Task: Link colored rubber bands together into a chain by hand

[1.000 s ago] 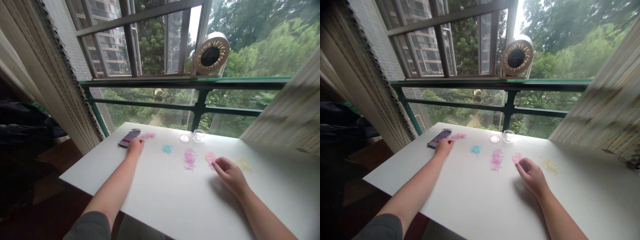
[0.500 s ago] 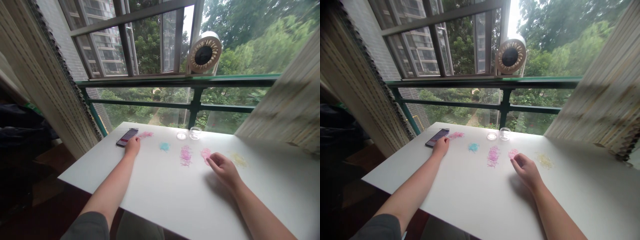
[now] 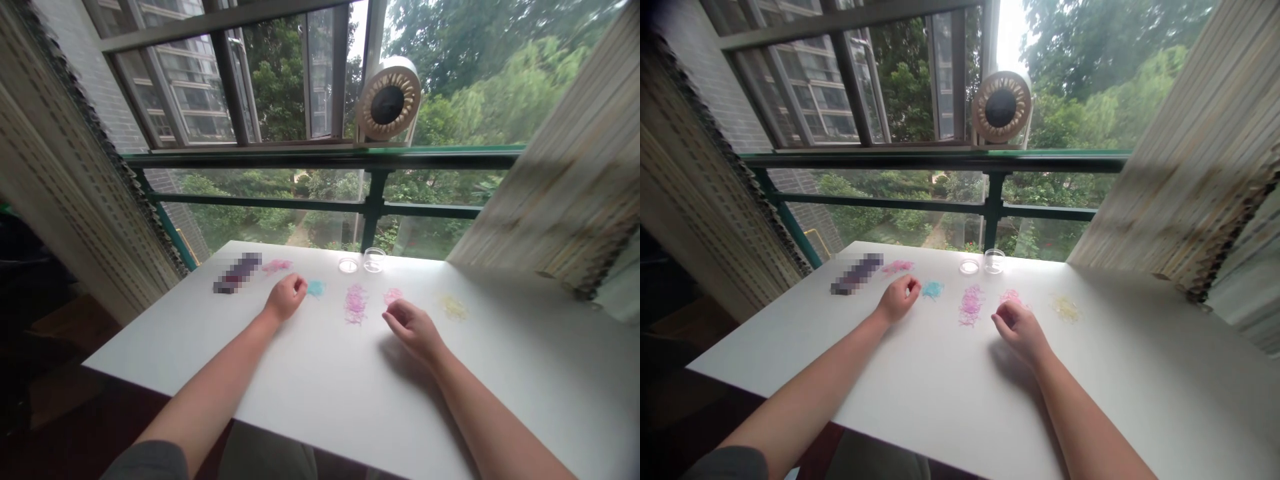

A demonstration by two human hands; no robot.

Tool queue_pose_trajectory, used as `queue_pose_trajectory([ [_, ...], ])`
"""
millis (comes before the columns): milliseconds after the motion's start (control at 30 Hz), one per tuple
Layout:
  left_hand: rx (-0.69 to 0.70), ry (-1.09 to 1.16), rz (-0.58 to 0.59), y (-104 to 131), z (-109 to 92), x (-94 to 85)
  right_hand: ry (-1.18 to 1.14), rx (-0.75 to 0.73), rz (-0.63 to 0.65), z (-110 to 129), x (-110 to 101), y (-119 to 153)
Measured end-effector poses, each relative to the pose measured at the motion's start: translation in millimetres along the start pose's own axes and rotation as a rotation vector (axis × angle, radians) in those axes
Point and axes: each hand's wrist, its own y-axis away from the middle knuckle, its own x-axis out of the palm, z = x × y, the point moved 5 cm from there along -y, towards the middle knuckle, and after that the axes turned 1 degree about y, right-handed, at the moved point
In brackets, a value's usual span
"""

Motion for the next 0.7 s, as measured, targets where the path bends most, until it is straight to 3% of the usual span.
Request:
queue_pose_trajectory([
  [133, 0.263, 0.180, 0.219, 8, -72, 35.8, -0.107, 0.004, 0.095, 6, 10, 1],
  [267, 0.324, 0.322, 0.303, 14, -109, 54.8, -0.160, 0.005, 0.132, 10, 12, 3],
  [700, 0.207, 0.496, 0.406, 28, -97, 59.9, -0.159, 0.007, 0.153, 21, 22, 7],
])
